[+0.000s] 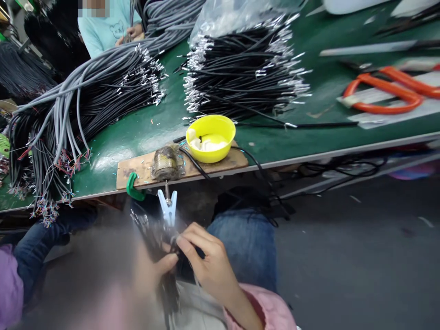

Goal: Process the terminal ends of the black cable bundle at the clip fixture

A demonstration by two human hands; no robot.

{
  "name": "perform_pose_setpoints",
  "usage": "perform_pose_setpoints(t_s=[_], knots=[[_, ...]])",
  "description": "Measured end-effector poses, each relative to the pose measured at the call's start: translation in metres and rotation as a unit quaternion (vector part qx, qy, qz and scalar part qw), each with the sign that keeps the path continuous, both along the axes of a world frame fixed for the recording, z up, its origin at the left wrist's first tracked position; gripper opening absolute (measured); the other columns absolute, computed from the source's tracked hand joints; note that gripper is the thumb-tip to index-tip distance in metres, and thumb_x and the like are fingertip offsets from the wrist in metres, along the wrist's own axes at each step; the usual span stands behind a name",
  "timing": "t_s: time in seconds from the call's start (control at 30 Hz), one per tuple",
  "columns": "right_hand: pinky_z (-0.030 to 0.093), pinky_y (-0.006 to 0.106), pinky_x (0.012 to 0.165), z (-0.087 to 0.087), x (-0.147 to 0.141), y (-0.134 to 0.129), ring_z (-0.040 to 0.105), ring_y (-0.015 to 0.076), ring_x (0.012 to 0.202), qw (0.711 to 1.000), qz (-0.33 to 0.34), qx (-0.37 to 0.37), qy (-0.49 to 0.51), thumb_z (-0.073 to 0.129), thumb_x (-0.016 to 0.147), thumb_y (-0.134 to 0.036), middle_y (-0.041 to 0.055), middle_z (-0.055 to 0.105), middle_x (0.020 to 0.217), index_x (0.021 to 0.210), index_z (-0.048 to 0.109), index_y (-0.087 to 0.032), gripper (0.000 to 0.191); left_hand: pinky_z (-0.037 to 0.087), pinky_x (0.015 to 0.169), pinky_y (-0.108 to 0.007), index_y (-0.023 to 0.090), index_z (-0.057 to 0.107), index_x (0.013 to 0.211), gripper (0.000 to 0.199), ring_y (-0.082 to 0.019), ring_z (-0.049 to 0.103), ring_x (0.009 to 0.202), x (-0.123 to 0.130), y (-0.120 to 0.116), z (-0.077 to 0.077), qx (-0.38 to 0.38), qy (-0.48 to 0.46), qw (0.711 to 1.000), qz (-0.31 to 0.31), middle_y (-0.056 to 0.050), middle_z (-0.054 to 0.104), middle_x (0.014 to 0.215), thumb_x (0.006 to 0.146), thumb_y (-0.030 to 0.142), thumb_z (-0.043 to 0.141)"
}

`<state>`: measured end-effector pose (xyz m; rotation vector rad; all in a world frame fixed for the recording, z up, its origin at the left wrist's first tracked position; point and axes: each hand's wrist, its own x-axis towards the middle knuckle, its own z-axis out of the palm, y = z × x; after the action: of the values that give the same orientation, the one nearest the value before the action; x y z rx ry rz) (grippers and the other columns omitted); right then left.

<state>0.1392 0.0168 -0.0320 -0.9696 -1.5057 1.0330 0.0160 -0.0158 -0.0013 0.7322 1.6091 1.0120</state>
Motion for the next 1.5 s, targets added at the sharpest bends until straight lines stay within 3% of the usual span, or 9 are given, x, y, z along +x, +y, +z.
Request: perform_pose_setpoints(t_s=[0.2,0.37,0.5,0.73,0.97,1.1,1.17,1.27,1.5], knots=[[0.043,0.025,0.047,-0.002,-0.002,-0.004,0.053,0.0144,0.049,0.999,-0.011,-0.027,0.022,0.057,0.083,-0.026,0.0012,0.057,0.054,0.058,0.061,-0.020,0.026,0.042,0.042,-0.027,0.013,0.063,0.054,0.035,-0.013,0.048,0.039,0.000,-0.012,-0.017,-0.021,-0.056,0.998,-0.003,0.000,0.054,0.042,0.055,0.046,0.075],[0.042,0.025,0.045,0.001,-0.003,-0.006,0.051,0.0142,0.047,0.999,-0.031,-0.018,0.012,0.056,0.082,-0.023,0.0005,0.056,0.052,0.056,0.059,-0.020,0.026,0.045,0.044,-0.029,0.013,0.064,0.055,0.039,-0.013,0.048,0.039,0.002,-0.016,-0.021,-0.016,-0.059,0.998,-0.008,-0.001,0.054,0.042,0.055,0.050,0.074],[0.040,0.026,0.045,0.004,-0.006,-0.009,0.047,0.0137,0.046,0.996,-0.056,0.055,-0.031,0.052,0.083,-0.015,-0.0012,0.051,0.048,0.054,0.051,-0.022,0.030,0.047,0.049,-0.029,0.013,0.064,0.054,0.037,-0.015,0.052,0.045,0.004,-0.015,-0.019,-0.006,-0.050,0.999,-0.010,-0.001,0.056,0.047,0.048,0.047,0.079],[0.037,0.030,0.053,-0.002,-0.014,-0.015,0.041,0.0150,0.048,0.964,-0.152,0.204,-0.073,0.051,0.076,-0.002,-0.0032,0.048,0.049,0.065,0.053,-0.023,0.024,0.047,0.048,-0.029,0.014,0.059,0.044,0.044,-0.015,0.050,0.044,0.008,-0.013,-0.016,0.008,-0.058,0.998,-0.037,-0.002,0.053,0.043,0.057,0.054,0.072],[0.040,0.030,0.052,0.003,-0.010,-0.010,0.049,0.0163,0.050,0.996,-0.053,0.015,0.068,0.049,0.083,-0.015,-0.0002,0.055,0.048,0.055,0.054,-0.021,0.030,0.045,0.041,-0.029,0.014,0.063,0.046,0.047,-0.014,0.049,0.037,0.004,-0.011,-0.014,0.014,-0.074,0.996,-0.045,-0.004,0.056,0.041,0.059,0.059,0.069],[0.042,0.031,0.055,-0.006,-0.008,-0.008,0.053,0.0175,0.053,0.983,-0.035,-0.132,0.120,0.051,0.085,-0.032,0.0013,0.056,0.053,0.052,0.057,-0.021,0.035,0.042,0.038,-0.028,0.018,0.061,0.042,0.042,-0.014,0.047,0.036,-0.002,-0.011,-0.012,0.010,-0.058,0.997,-0.041,-0.003,0.054,0.038,0.060,0.054,0.071],[0.042,0.029,0.054,-0.008,-0.008,-0.009,0.054,0.0173,0.054,0.980,-0.041,-0.151,0.122,0.055,0.081,-0.033,0.0009,0.056,0.055,0.057,0.060,-0.021,0.028,0.041,0.039,-0.028,0.020,0.060,0.042,0.038,-0.014,0.046,0.036,-0.003,-0.011,-0.011,0.003,-0.030,0.999,-0.043,-0.002,0.052,0.038,0.058,0.052,0.073],[0.040,0.026,0.049,-0.004,-0.010,-0.010,0.049,0.0149,0.051,0.992,-0.051,-0.082,0.080,0.060,0.077,-0.023,-0.0010,0.053,0.054,0.062,0.061,-0.021,0.015,0.041,0.043,-0.027,0.018,0.058,0.042,0.035,-0.013,0.046,0.040,-0.004,-0.009,-0.007,0.015,0.002,0.999,-0.042,0.000,0.051,0.041,0.055,0.045,0.076],[0.032,0.024,0.042,0.002,-0.020,-0.012,0.038,0.0119,0.046,0.981,-0.181,0.069,-0.005,0.055,0.078,-0.008,-0.0050,0.038,0.050,0.057,0.043,-0.022,0.029,0.041,0.050,-0.023,0.015,0.055,0.051,0.028,-0.009,0.044,0.046,0.008,-0.009,-0.009,0.045,0.004,0.998,0.048,0.004,0.049,0.046,0.059,0.034,0.074]])
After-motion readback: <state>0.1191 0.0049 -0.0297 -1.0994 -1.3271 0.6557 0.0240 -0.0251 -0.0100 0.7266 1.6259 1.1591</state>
